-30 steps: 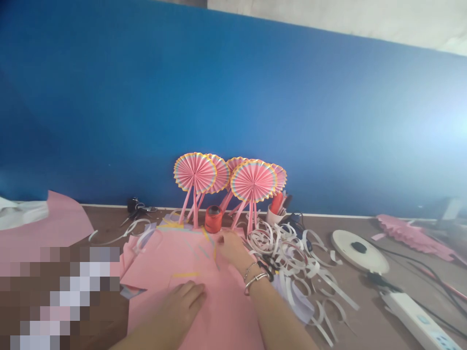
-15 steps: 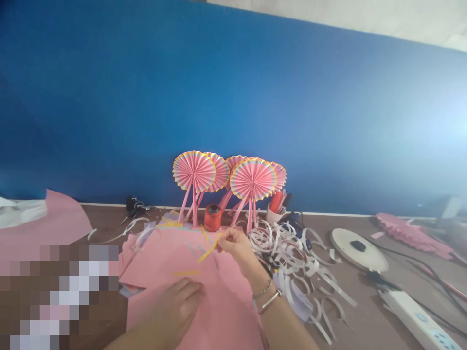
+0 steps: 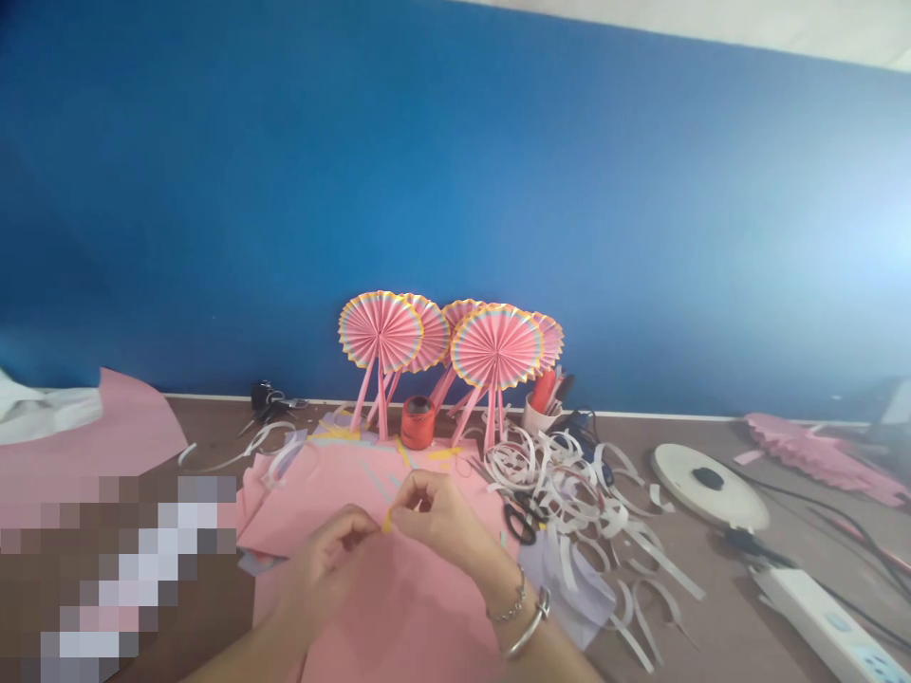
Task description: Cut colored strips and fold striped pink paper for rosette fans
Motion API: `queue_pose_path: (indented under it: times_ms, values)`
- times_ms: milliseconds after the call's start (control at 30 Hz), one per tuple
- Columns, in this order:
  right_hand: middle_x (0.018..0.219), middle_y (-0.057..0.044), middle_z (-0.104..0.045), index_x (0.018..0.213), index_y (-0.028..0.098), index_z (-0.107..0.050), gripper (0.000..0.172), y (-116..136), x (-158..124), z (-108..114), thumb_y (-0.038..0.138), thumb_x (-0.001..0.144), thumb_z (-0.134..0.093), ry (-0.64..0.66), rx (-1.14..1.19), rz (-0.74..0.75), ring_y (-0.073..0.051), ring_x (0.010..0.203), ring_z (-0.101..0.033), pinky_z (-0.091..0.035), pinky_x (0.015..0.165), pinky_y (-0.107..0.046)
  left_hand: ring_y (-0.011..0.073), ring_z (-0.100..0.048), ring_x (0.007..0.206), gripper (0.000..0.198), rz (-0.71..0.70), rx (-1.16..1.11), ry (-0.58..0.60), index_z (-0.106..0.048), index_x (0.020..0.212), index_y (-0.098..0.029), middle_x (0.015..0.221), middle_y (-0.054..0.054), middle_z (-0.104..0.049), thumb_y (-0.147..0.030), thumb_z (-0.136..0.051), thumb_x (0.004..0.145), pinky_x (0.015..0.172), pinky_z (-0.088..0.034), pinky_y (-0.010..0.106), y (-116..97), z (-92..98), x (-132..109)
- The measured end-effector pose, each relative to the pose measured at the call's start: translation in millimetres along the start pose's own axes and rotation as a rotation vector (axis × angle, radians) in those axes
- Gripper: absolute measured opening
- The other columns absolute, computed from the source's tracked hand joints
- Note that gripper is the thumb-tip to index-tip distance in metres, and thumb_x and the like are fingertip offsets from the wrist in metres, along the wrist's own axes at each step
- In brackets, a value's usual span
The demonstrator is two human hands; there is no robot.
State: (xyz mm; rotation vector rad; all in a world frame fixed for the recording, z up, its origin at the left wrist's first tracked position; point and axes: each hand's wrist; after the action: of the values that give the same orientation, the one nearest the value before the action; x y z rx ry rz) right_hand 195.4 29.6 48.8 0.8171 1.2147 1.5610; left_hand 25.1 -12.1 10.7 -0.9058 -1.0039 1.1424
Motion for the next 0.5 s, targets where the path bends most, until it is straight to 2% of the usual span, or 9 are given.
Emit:
queue_pose_path:
  times_ms: [133,300,400,500]
  values:
    - [0.078,0.000,-0.062,0.085,0.018,-0.064,0.019,4.3,-3.2,-9.3,0.025,0.066,-0.065,0.074,0.184,-0.039,-0.012,0.070,-0.052,-0.039,0.064,-0.023,0.0143,-0.049,0.064,0.022,0.134,-0.154,-0.038,-0.057,0.069,-0.017,0.065,0.000,-0.055,-0.036,-0.051,0.079,0.060,-0.039,0.024,-1.9,-4.6,2.3]
    - [0.071,0.000,-0.062,0.066,0.016,-0.060,0.011,0.4,-3.1,-19.7,0.025,0.065,-0.065,0.071,0.382,-0.082,-0.011,0.068,-0.053,-0.039,0.066,-0.023,0.0139,-0.052,0.062,0.022,0.148,-0.161,-0.064,-0.058,0.070,-0.017,0.064,0.000,-0.057,-0.036,-0.053,0.079,0.058,-0.040,0.023,0.5,-5.6,1.8]
    - [0.069,-0.001,-0.065,0.065,0.017,-0.057,0.007,-4.8,-0.1,-14.2,0.022,0.065,-0.062,0.038,0.417,-0.093,-0.012,0.067,-0.056,-0.038,0.060,-0.021,0.0160,-0.055,0.068,0.018,0.074,0.004,-0.030,-0.061,0.076,-0.017,0.073,0.002,-0.062,-0.030,-0.049,0.082,0.064,-0.044,0.027,5.4,-2.6,1.7]
    - [0.062,0.000,-0.065,0.064,0.017,-0.056,0.005,-14.1,5.3,-1.1,0.019,0.062,-0.061,-0.012,0.330,-0.130,-0.012,0.061,-0.057,-0.039,0.058,-0.022,0.0193,-0.056,0.082,0.018,-0.123,0.271,0.022,-0.062,0.082,-0.018,0.085,0.005,-0.062,-0.019,-0.044,0.084,0.074,-0.045,0.032,10.5,1.6,1.1]
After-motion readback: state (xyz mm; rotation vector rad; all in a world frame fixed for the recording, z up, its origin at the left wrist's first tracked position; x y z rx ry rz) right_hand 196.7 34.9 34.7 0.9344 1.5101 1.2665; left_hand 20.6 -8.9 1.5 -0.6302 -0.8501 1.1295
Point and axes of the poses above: each hand's wrist, its own x-axis towards the middle knuckle, its own z-axis out of the back of the hand, y = z × x
